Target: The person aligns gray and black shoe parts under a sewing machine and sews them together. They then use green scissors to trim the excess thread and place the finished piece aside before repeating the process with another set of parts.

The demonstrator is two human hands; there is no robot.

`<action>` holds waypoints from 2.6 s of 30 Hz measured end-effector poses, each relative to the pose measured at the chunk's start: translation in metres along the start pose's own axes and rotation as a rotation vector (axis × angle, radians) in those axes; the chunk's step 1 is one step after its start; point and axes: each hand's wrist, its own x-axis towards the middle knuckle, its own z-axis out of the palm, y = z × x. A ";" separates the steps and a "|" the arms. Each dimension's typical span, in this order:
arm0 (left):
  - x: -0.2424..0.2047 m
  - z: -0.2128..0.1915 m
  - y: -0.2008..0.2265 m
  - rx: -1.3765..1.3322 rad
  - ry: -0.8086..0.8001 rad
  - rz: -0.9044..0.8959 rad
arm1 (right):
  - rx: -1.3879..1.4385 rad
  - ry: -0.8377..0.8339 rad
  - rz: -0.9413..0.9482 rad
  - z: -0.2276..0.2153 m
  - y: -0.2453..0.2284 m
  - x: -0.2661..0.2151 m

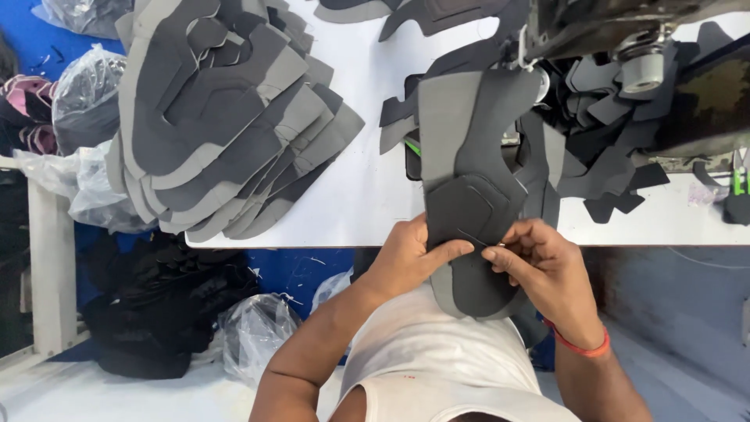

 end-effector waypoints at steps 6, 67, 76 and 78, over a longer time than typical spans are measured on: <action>0.005 0.007 -0.001 0.117 -0.025 -0.045 | -0.026 0.046 0.022 -0.002 0.000 -0.006; 0.075 0.003 0.020 0.090 0.096 0.004 | 0.119 0.137 -0.037 -0.026 0.033 -0.003; 0.095 0.001 0.023 0.134 0.128 0.014 | 0.154 0.147 -0.024 -0.032 0.018 0.014; 0.100 -0.001 0.023 0.135 0.146 0.025 | 0.121 0.144 -0.023 -0.033 0.013 0.020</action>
